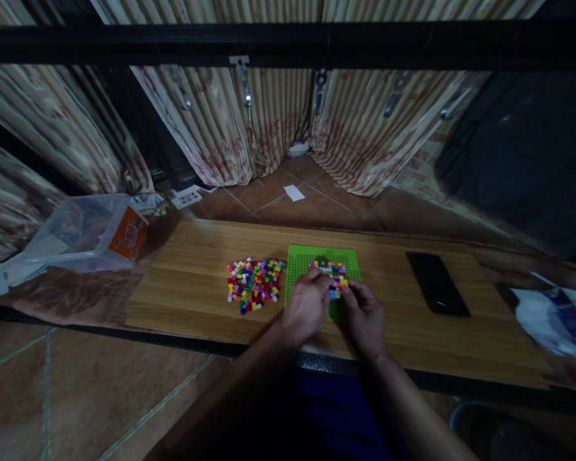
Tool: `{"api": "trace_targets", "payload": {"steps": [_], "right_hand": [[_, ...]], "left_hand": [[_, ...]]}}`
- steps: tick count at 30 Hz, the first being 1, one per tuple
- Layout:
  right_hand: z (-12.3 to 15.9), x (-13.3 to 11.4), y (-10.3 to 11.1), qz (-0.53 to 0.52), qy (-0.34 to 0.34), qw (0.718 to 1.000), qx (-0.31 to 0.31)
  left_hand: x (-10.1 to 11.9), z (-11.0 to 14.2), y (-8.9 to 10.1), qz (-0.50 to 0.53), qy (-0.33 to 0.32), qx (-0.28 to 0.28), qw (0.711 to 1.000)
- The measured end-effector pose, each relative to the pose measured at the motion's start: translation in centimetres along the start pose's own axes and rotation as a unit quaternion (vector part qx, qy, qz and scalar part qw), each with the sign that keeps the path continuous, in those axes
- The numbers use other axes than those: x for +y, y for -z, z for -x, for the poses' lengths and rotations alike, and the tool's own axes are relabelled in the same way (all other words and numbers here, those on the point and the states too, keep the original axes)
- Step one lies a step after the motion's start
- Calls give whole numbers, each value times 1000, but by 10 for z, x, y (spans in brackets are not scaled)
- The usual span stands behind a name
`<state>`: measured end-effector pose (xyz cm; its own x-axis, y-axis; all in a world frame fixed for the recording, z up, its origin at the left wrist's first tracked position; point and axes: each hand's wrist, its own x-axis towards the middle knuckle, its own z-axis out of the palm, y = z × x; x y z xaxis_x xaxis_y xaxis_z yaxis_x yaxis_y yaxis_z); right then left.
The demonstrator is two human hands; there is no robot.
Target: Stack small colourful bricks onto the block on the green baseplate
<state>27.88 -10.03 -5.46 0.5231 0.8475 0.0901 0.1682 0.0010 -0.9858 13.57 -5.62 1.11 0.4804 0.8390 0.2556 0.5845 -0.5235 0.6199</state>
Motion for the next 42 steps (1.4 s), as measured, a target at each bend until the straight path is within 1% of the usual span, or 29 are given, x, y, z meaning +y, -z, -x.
{"api": "trace_targets", "payload": {"steps": [4,8,10,15,19,22,26,30,36,42], "right_hand": [[0,0,0,1,2,1000,1],[1,-1,0,5,8,1000,4],[1,0,0,0,10,1000,4],[0,1,-1,-8,9,1000,5],[1,-1,-1,-18,8,1000,6],[2,-3,-1,-16,7,1000,4],[1,-3,0,-16,6,1000,-5],[1,-1,0,-13,10,1000,-5],[2,-4,0,-14,-1,1000,-1],[-4,-15,-3,-55,-45,997,-3]], "left_hand": [[1,-4,-2,-3,-18,-18,1000],[3,-8,-2,-35,-23,-60,997],[4,-8,-2,-58,-19,-72,996],[8,-9,1,-101,12,-83,991],[10,-11,4,-133,20,-97,986],[12,-13,6,-138,19,-96,986],[12,-17,4,-123,1,-93,988],[11,-19,1,-109,-2,-77,991],[9,-17,-4,-92,30,-67,993],[11,-11,-10,-60,51,-48,996]]}}
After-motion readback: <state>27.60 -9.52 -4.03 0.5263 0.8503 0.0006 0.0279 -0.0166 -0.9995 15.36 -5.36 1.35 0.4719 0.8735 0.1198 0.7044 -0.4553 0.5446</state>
